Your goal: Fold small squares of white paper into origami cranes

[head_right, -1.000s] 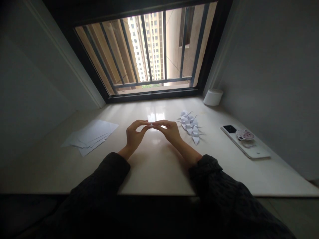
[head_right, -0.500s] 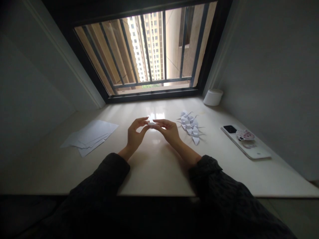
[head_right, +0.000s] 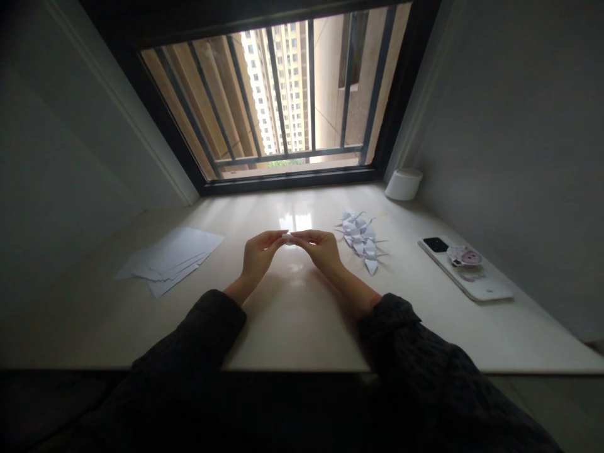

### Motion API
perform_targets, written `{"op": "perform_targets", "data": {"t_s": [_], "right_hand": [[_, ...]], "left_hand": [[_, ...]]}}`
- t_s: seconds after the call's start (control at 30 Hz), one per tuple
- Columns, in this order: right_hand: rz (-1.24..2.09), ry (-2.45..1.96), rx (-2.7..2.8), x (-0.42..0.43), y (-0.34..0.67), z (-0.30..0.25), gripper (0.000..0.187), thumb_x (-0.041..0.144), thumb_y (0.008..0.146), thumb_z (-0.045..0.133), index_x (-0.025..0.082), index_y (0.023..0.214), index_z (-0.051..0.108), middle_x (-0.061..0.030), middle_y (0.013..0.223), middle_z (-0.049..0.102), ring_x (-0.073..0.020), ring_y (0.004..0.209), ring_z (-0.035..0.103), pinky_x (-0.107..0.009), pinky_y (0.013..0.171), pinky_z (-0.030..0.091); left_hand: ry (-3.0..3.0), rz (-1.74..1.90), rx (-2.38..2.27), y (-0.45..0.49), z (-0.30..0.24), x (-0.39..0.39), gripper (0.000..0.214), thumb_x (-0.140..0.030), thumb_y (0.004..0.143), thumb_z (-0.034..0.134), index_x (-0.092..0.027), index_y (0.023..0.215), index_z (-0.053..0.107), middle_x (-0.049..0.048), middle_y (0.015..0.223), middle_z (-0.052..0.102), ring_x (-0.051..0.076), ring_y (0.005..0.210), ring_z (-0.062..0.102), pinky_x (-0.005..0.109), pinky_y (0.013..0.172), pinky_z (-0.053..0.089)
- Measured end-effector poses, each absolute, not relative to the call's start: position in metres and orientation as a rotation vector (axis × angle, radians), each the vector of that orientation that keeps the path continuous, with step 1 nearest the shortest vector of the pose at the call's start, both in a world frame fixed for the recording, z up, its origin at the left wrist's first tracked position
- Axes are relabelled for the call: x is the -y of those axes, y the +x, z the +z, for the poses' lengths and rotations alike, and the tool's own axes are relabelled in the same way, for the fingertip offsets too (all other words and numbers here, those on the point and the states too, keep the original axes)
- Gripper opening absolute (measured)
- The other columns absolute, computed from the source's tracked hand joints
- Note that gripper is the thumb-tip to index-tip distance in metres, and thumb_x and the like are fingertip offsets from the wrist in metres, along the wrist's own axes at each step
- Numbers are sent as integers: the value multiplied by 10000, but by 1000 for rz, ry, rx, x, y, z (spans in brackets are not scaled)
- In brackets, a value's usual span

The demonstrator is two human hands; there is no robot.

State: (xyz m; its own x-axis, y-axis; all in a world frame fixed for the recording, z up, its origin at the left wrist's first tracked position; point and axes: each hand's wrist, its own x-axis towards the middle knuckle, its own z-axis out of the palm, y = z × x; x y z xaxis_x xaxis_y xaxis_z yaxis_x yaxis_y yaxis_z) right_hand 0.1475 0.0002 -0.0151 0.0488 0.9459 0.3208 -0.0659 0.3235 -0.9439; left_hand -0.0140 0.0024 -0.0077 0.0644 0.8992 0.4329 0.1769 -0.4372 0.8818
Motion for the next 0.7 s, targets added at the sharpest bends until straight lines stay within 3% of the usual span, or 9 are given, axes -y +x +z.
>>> {"op": "perform_targets", "data": {"t_s": [0.27,0.47,0.7], "right_hand": [[843,-1030,1367,1,149,-11,287,445,642,771,246,848,755,-50,852,752,-246,816,695,-384,776,543],[650,-1043,1421,5,149,-7,212,447,664,756,255,756,752,-28,773,738,-212,751,652,-355,729,501],[662,-1026,1404,5,148,-7,201,443,674,749,251,733,748,-28,745,733,-201,715,638,-343,695,492]], "left_hand": [[1779,1450,-1155,-13,-8,-1,202,-398,779,661,-228,870,720,34,863,736,183,798,687,329,788,540],[1816,1544,-1154,-12,-1,4,173,-369,804,637,-228,866,716,30,864,734,176,810,677,316,777,531],[1805,1541,-1183,-11,0,4,181,-389,786,653,-227,826,723,25,808,735,175,763,679,305,719,537]]}}
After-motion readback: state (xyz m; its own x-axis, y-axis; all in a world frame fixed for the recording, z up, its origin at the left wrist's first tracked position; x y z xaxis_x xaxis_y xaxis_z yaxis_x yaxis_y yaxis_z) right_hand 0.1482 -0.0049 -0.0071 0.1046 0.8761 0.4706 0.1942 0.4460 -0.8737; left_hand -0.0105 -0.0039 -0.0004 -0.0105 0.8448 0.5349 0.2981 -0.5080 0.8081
